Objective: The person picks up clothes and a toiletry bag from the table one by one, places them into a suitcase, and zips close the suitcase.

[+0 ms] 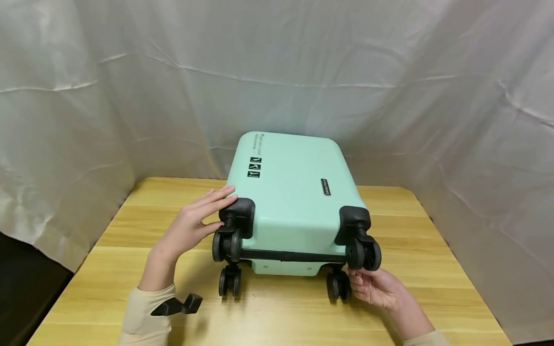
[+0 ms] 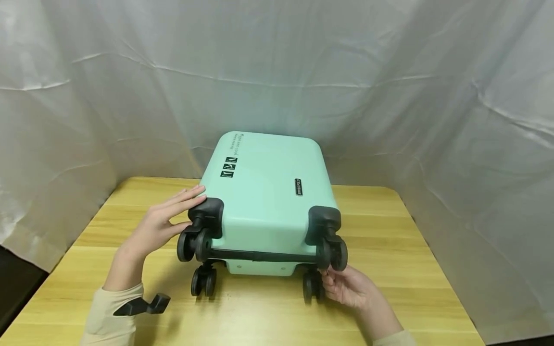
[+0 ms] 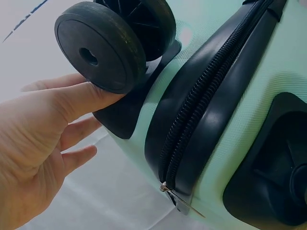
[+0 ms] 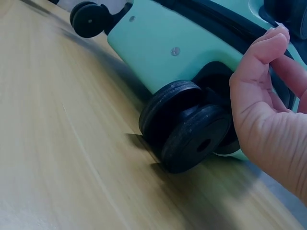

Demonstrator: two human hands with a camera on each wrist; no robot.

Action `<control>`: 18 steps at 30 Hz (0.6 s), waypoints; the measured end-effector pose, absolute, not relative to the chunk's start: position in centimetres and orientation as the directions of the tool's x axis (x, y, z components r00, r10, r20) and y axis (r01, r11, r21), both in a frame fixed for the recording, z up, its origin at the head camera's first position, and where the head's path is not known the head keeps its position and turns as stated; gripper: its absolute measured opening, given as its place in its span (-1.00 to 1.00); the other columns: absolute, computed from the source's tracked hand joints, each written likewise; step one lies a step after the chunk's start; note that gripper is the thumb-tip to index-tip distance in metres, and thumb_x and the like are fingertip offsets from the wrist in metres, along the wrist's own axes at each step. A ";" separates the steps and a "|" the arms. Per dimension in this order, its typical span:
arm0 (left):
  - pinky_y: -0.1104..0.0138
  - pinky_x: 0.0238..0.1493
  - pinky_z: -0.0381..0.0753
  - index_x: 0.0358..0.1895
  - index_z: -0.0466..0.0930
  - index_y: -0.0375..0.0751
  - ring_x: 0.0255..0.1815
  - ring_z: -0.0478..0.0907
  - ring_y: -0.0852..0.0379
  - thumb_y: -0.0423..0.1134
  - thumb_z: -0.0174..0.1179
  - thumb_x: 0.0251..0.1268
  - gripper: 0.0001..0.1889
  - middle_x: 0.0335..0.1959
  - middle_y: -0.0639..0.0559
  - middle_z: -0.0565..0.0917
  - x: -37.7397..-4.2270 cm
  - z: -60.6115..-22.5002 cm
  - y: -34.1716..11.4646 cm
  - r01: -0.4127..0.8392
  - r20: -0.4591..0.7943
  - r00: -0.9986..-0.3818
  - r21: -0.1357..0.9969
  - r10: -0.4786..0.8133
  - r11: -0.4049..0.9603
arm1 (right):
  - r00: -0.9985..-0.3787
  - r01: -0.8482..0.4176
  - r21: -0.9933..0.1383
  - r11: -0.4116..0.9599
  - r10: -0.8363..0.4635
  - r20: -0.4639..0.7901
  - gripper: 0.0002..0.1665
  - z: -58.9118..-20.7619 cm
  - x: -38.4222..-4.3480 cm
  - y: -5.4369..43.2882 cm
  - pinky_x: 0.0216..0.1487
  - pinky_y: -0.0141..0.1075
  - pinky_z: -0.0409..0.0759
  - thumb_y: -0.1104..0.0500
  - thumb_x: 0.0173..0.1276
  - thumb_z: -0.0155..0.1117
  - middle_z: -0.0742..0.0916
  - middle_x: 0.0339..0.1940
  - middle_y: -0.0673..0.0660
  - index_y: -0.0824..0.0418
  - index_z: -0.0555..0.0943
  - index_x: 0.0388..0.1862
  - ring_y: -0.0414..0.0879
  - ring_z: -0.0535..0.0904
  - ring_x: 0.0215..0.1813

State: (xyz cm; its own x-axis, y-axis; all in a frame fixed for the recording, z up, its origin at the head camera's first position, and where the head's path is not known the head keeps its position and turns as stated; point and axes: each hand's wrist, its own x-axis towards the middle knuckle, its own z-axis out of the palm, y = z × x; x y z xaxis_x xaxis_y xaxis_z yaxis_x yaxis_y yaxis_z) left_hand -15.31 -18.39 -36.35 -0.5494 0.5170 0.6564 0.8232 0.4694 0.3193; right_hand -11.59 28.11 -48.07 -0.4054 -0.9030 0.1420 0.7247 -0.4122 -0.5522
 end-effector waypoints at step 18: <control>0.40 0.51 0.17 0.27 0.54 -0.10 0.42 0.39 0.07 -0.57 0.51 -0.31 -0.15 0.31 -0.09 0.54 -16.0 -36.9 -18.1 0.819 0.663 -0.549 0.306 0.508 0.486 | -0.480 0.725 -0.439 -0.531 -0.846 0.232 -0.58 -48.1 -10.9 27.0 -0.32 -0.42 0.07 0.09 0.63 -0.28 0.38 -0.37 -0.02 0.26 0.53 0.00 -0.20 0.07 -0.44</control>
State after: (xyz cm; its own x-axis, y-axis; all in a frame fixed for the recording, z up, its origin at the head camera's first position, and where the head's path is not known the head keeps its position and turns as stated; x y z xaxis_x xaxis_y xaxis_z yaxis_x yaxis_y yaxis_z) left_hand -16.05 -18.09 -36.86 -0.5494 0.5079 0.6635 0.8186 0.4862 0.3057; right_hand -10.92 26.98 -48.11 -0.4797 -0.8462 0.2319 0.7249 -0.5312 -0.4386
